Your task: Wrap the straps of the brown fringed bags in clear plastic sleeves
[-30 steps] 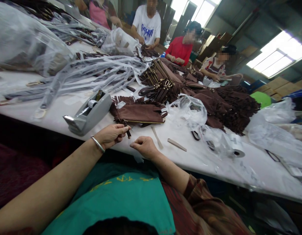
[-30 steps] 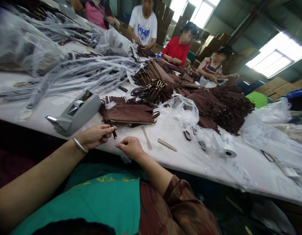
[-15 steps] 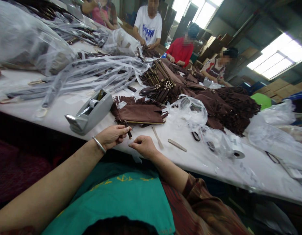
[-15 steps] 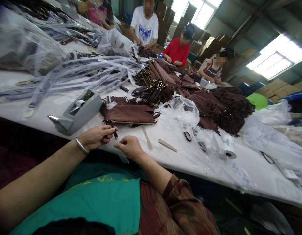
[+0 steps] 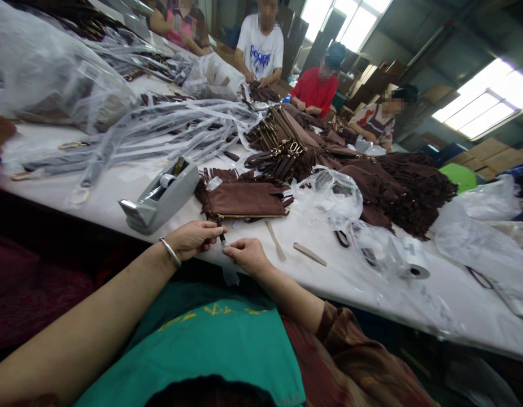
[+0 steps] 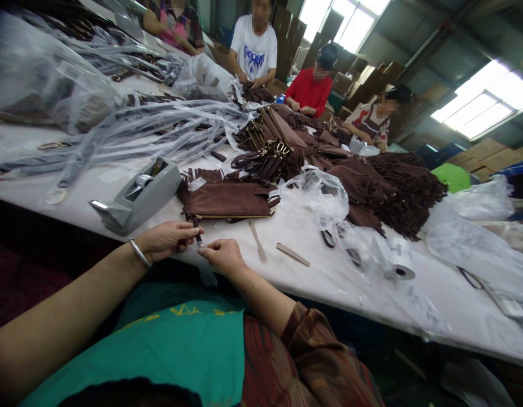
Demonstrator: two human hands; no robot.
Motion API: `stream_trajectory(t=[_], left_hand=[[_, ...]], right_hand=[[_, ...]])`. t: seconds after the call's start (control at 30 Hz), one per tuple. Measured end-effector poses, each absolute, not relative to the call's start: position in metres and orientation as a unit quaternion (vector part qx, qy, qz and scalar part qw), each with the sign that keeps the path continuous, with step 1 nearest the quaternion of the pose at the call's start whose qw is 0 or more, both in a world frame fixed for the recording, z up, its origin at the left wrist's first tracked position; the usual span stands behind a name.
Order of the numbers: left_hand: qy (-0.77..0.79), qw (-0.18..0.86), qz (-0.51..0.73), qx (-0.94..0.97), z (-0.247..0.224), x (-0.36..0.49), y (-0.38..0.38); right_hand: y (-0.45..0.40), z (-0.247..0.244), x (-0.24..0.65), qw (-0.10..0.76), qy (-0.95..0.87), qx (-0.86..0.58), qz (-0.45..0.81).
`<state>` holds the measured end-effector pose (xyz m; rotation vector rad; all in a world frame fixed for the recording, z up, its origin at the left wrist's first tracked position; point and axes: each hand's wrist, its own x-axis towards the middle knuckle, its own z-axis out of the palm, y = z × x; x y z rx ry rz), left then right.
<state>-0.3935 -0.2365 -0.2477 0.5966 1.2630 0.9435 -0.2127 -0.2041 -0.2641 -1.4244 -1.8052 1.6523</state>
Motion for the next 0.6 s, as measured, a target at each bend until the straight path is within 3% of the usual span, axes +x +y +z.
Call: stream_trajectory(t=[0.6], left_hand=[[0.536,0.698,0.422,0.220,-0.2440,-0.4001,-0.2370]], right_hand=[[-0.2104,-0.2668,-0.2150,0.174,-0.647,-0.470,0.575]])
